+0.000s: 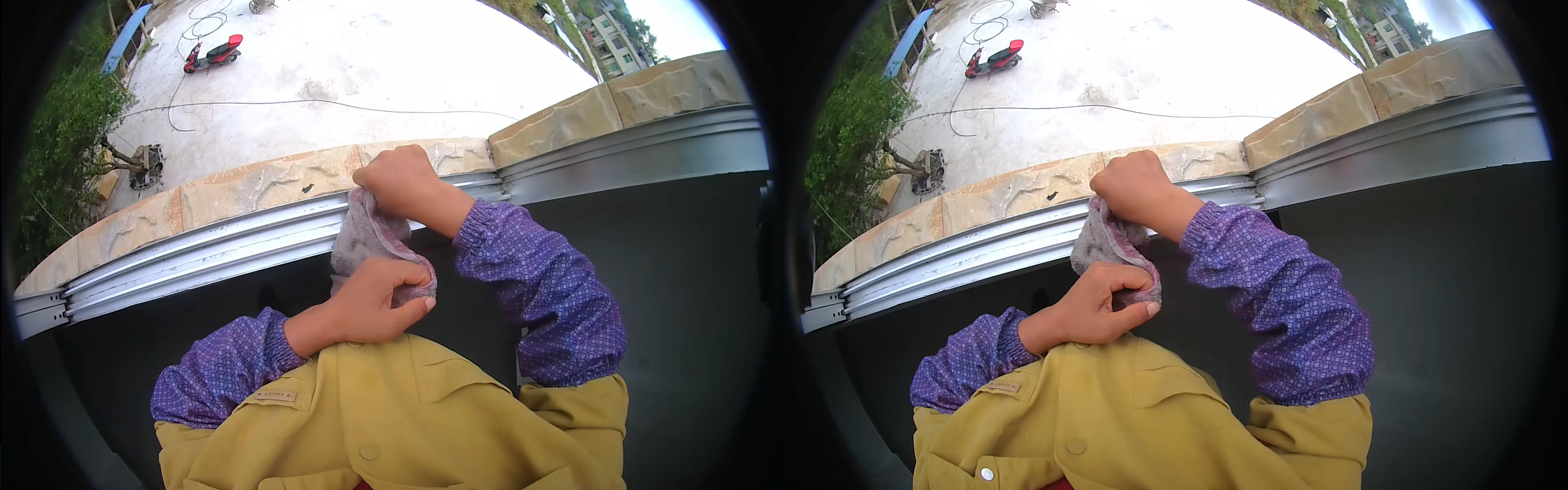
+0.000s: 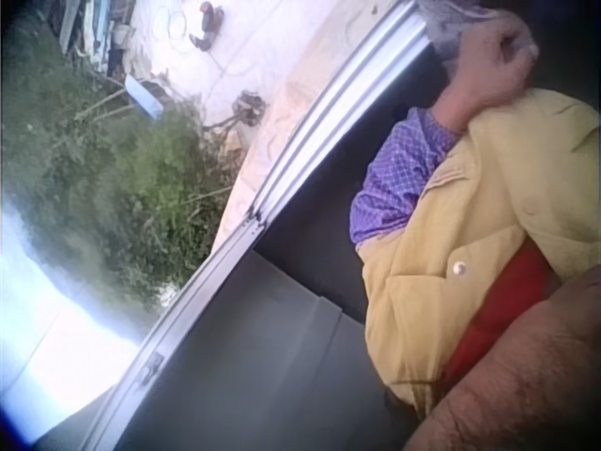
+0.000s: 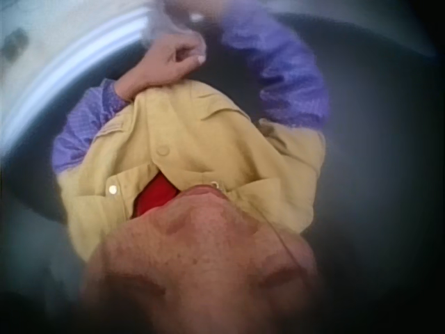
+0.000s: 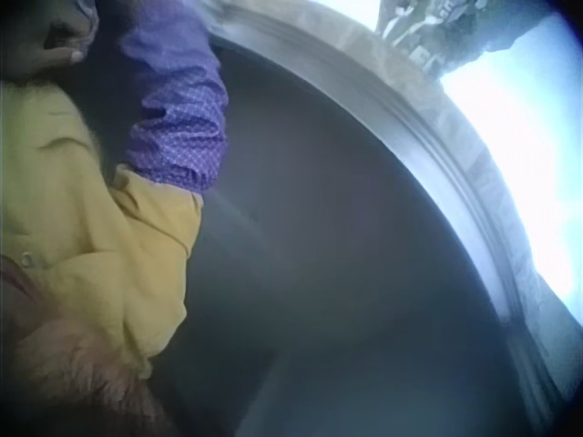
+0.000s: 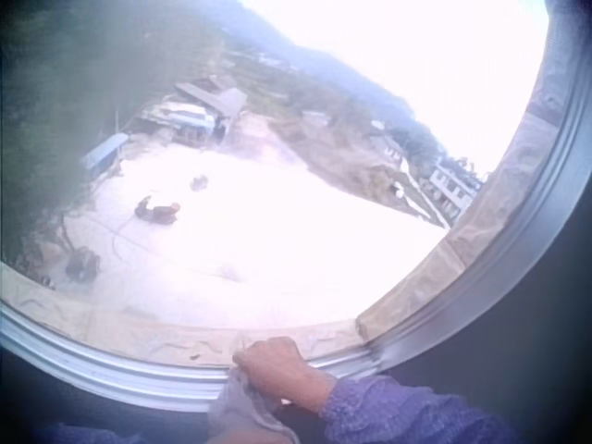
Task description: The person wipes the metal window frame with a cloth, moving along the horizontal track and edges. The person repeatedly folds and repositions the cloth while cleaning different sections of the frame.
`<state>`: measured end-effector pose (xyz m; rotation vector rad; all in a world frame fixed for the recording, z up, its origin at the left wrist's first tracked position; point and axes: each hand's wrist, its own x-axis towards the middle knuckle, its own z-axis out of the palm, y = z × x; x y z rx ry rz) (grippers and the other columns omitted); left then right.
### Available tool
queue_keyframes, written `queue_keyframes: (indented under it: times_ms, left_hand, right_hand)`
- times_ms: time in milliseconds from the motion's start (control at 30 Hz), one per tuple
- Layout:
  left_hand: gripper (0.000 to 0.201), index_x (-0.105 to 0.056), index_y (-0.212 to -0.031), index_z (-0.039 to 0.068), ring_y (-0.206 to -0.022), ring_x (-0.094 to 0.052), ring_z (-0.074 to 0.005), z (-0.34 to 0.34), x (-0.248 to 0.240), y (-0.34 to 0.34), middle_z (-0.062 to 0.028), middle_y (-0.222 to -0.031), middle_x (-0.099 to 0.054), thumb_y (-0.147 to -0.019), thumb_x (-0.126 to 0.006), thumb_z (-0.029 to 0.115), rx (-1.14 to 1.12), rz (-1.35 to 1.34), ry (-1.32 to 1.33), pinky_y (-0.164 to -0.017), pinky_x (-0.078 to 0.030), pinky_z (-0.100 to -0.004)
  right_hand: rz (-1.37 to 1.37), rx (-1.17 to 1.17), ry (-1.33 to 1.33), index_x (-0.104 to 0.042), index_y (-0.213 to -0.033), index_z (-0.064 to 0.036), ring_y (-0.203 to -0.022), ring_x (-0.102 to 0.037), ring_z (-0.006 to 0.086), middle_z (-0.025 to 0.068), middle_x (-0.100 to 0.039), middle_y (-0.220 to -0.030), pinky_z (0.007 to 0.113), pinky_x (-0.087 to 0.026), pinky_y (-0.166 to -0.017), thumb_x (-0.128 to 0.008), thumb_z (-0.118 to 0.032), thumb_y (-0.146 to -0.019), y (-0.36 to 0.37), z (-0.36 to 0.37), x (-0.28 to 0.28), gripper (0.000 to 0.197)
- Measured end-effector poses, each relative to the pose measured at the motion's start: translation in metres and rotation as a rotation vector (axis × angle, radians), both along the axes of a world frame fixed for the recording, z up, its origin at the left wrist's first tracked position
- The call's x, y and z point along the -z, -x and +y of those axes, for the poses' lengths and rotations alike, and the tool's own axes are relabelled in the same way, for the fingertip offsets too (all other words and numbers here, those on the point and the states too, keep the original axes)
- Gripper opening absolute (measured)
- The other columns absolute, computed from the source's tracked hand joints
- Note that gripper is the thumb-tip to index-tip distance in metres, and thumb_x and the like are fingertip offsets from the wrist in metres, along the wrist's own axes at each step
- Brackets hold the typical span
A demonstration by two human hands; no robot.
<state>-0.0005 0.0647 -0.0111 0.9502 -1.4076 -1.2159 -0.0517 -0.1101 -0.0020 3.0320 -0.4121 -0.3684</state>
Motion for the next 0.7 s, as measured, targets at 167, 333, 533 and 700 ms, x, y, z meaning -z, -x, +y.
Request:
queue_keyframes:
  times_ms: [167,333,533,700]
  left_hand:
    - [0.017,-0.060,-0.085,-0.002,-0.058,-0.046,-0.0249,-0.022,0.005,0.026,-0.0143,-0.068,-0.050,-0.085,-0.068,0.013,-0.045,0.016,0.014,-0.057,-0.041,-0.0335]
    - [0.040,-0.062,-0.115,-0.002,-0.084,-0.064,-0.0386,-0.042,0.031,0.052,-0.0213,-0.095,-0.067,-0.083,-0.072,0.019,-0.119,-0.056,0.065,-0.076,-0.052,-0.0416]
    - [0.024,-0.065,-0.099,-0.001,-0.070,-0.061,-0.0326,-0.019,0.020,0.015,-0.0196,-0.082,-0.064,-0.085,-0.069,0.019,0.149,-0.031,-0.090,-0.066,-0.049,-0.0380]
    - [0.021,-0.065,-0.094,-0.001,-0.065,-0.057,-0.0298,0.000,0.010,-0.005,-0.0182,-0.077,-0.061,-0.085,-0.067,0.018,0.177,0.040,-0.043,-0.062,-0.047,-0.0359]
  right_hand:
    - [0.270,0.155,0.149,-0.076,-0.082,-0.0129,-0.081,-0.073,0.0325,0.0127,-0.074,-0.084,0.045,-0.057,-0.067,-0.066,-0.013,-0.079,0.063,-0.062,-0.018,0.010]
    - [0.358,0.220,0.431,-0.074,-0.080,-0.0105,-0.076,-0.073,0.0328,0.0151,-0.072,-0.079,0.045,-0.057,-0.062,-0.062,-0.014,-0.083,0.149,-0.117,-0.006,0.013]
    - [-0.059,0.046,0.321,-0.062,-0.077,-0.0122,-0.066,-0.069,0.0279,0.0051,-0.065,-0.072,0.041,-0.053,-0.056,-0.064,-0.012,-0.078,0.154,-0.064,-0.011,0.002]
    - [-0.097,-0.038,0.234,-0.060,-0.077,-0.0124,-0.063,-0.067,0.0282,0.0038,-0.063,-0.072,0.041,-0.051,-0.053,-0.066,-0.010,-0.073,0.132,-0.043,-0.010,0.007]
